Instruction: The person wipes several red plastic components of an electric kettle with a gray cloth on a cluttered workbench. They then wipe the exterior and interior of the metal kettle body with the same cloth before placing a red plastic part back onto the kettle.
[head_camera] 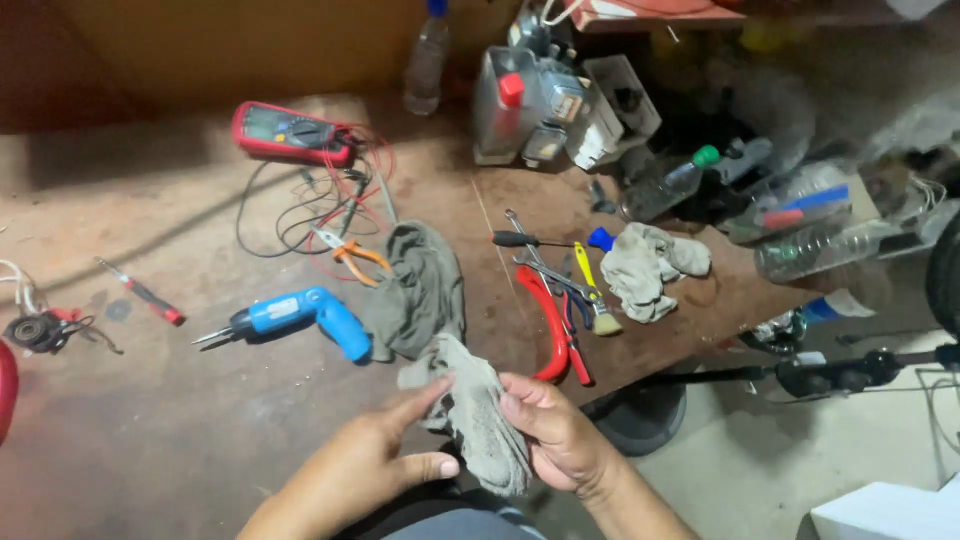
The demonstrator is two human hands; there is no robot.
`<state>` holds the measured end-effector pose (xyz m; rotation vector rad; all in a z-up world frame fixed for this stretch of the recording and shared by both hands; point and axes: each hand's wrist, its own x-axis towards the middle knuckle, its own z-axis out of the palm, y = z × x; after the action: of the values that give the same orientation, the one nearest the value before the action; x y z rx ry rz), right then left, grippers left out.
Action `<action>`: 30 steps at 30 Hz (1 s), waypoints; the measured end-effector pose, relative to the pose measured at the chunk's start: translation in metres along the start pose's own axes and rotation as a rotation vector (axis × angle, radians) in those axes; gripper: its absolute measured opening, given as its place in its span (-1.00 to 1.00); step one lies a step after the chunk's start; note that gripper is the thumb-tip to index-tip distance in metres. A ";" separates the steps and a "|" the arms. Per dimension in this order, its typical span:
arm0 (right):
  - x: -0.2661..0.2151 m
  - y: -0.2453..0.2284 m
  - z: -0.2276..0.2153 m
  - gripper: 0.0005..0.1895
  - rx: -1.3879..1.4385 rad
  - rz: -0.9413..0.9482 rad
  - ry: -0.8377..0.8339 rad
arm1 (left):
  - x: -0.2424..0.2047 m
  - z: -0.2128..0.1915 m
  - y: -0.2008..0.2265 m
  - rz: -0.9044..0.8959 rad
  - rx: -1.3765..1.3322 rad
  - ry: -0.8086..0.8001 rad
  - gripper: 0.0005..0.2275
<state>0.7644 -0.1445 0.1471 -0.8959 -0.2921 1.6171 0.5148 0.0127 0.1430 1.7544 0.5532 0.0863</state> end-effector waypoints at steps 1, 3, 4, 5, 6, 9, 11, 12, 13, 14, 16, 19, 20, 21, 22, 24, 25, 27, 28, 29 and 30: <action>-0.018 0.000 -0.032 -0.40 0.028 -0.021 0.009 | 0.013 0.007 0.021 -0.005 0.021 -0.029 -0.09; -0.049 -0.001 -0.095 -0.47 0.341 0.088 -0.070 | 0.045 0.021 0.061 -0.181 -0.165 -0.294 -0.66; -0.050 -0.007 -0.103 -0.47 0.354 0.085 -0.070 | 0.059 0.022 0.077 -0.191 -0.159 -0.302 -0.66; -0.051 -0.011 -0.110 -0.50 0.197 0.216 0.018 | 0.073 0.023 0.091 -0.346 -0.103 -0.372 -0.57; -0.050 -0.013 -0.117 -0.51 0.039 0.349 0.104 | 0.085 0.022 0.104 -0.503 -0.047 -0.438 -0.48; -0.095 -0.038 -0.073 -0.72 0.177 0.406 0.122 | 0.135 0.058 0.057 -0.462 0.423 -0.226 -0.49; -0.102 -0.013 -0.120 -0.51 0.361 0.329 0.337 | 0.163 0.092 0.054 -0.421 0.524 -0.233 -0.59; -0.100 -0.001 -0.144 -0.14 0.517 0.218 0.549 | 0.182 0.106 0.052 -0.337 0.640 -0.221 -0.61; -0.110 0.007 -0.150 -0.14 0.532 0.209 0.552 | 0.197 0.138 0.017 -0.334 0.651 -0.234 -0.61; -0.115 0.009 -0.159 -0.12 0.510 0.222 0.500 | 0.213 0.168 -0.018 -0.178 0.868 -0.198 -0.66; -0.122 0.012 -0.171 -0.10 0.483 0.249 0.439 | 0.235 0.201 -0.067 -0.033 1.079 -0.153 -0.66; -0.125 0.012 -0.183 0.04 0.410 0.336 0.284 | 0.228 0.205 -0.098 -0.038 1.092 -0.192 -0.72; -0.119 0.009 -0.184 -0.16 0.287 0.279 0.418 | 0.216 0.197 -0.103 0.057 1.160 -0.106 -0.61; -0.112 0.006 -0.185 -0.35 0.162 0.221 0.550 | 0.204 0.189 -0.108 0.154 1.225 -0.019 -0.47; -0.097 0.006 -0.186 -0.35 0.164 0.222 0.543 | 0.187 0.180 -0.084 0.150 1.231 -0.018 -0.47; -0.063 0.006 -0.187 -0.42 -0.039 0.210 0.660 | 0.150 0.161 -0.037 0.317 1.390 0.100 -0.91; -0.039 0.002 -0.178 -0.42 -0.039 0.215 0.647 | 0.139 0.162 -0.024 0.304 1.398 0.102 -0.91; 0.009 -0.001 -0.155 -0.79 -0.508 0.222 0.482 | 0.113 0.162 0.002 0.408 1.368 0.099 -0.78; 0.030 -0.001 -0.141 -0.79 -0.510 0.228 0.462 | 0.105 0.168 0.007 0.388 1.377 0.103 -0.78; 0.051 0.001 -0.125 -0.84 -0.502 0.294 0.391 | 0.097 0.173 0.013 0.456 1.370 -0.039 -0.85; 0.076 0.002 -0.107 -0.86 -0.501 0.358 0.312 | 0.090 0.176 0.017 0.513 1.362 -0.175 -0.77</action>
<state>0.8365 -0.1051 0.0444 -1.6402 -0.3372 1.7236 0.6606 -0.1110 0.0910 3.1609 -0.0796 -0.1258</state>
